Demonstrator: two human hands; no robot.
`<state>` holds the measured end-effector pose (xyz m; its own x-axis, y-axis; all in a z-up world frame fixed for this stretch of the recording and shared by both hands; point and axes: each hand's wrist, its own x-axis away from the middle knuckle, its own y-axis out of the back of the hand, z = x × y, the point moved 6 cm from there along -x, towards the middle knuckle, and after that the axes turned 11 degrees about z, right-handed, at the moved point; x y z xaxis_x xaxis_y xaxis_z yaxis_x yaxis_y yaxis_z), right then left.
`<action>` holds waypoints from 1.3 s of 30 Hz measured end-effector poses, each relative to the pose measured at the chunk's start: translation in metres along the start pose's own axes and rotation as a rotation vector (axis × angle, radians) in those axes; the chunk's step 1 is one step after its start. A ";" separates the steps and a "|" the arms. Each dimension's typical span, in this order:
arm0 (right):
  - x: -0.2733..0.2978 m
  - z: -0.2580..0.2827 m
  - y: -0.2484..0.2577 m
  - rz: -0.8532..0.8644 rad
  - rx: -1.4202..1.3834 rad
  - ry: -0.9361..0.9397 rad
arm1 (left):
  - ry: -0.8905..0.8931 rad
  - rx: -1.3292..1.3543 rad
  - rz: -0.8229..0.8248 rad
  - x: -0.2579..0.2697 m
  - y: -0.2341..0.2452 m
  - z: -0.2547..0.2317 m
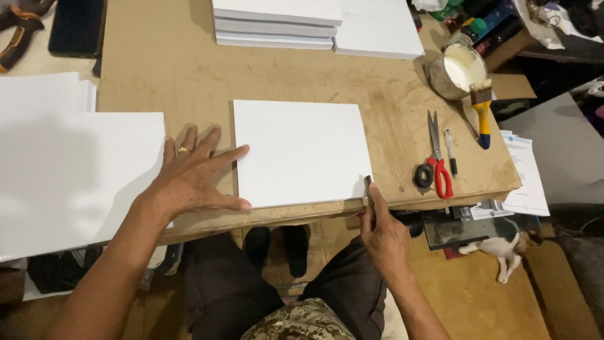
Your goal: The person uses red-handled scissors to trim the edges of a white rectangular sheet of paper. They hold the paper with one hand and cut along the sides, then place the trimmed sheet onto a stack of other papers on the table.
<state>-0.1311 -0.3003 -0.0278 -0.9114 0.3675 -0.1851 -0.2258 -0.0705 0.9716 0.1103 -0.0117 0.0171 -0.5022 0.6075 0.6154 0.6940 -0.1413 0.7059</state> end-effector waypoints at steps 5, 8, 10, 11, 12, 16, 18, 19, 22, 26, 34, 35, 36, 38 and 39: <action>0.009 0.065 0.000 0.050 -0.318 0.077 | -0.020 -0.012 0.024 0.001 0.002 0.001; 0.016 0.082 -0.007 0.115 -0.361 0.148 | -0.027 0.001 0.027 0.003 0.004 -0.003; 0.015 0.068 -0.016 0.107 -0.268 0.170 | -0.013 0.017 0.024 0.004 0.004 -0.001; 0.014 0.054 -0.018 0.039 -0.248 0.117 | -0.024 0.015 0.021 0.004 0.004 -0.002; 0.014 0.039 -0.020 -0.029 -0.229 0.065 | -0.036 0.014 0.017 0.004 0.003 -0.002; 0.010 0.130 -0.023 0.320 -0.497 0.017 | -0.037 -0.004 0.005 0.005 0.003 -0.004; 0.021 0.174 -0.047 0.221 -0.204 0.363 | -0.033 -0.009 0.006 0.006 0.003 -0.004; 0.016 0.170 -0.032 0.221 -0.205 0.364 | -0.031 -0.010 0.005 0.004 0.003 -0.004; 0.007 0.149 -0.026 0.429 -0.411 0.278 | -0.037 -0.018 -0.016 0.001 0.003 0.000; 0.006 0.170 -0.013 0.307 -0.358 0.274 | -0.076 -0.009 -0.024 -0.004 -0.002 0.003; 0.004 0.164 -0.021 0.187 -0.191 0.320 | -0.125 0.006 -0.117 -0.011 -0.006 0.008; 0.002 0.180 -0.020 0.340 -0.242 0.303 | -0.132 -0.027 -0.110 -0.012 -0.006 0.007; 0.002 0.196 -0.017 0.493 -0.293 0.286 | -0.138 -0.060 -0.103 -0.012 -0.006 0.005; 0.012 0.207 -0.031 0.484 -0.273 0.397 | -0.116 -0.112 -0.071 -0.018 -0.011 0.010; 0.016 0.216 -0.037 0.474 -0.246 0.511 | -0.093 -0.158 -0.043 -0.022 -0.012 0.013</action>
<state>-0.0632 -0.0910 -0.0353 -0.9633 -0.2274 0.1427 0.2163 -0.3426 0.9142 0.1201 -0.0129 -0.0094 -0.4746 0.6846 0.5533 0.5795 -0.2301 0.7818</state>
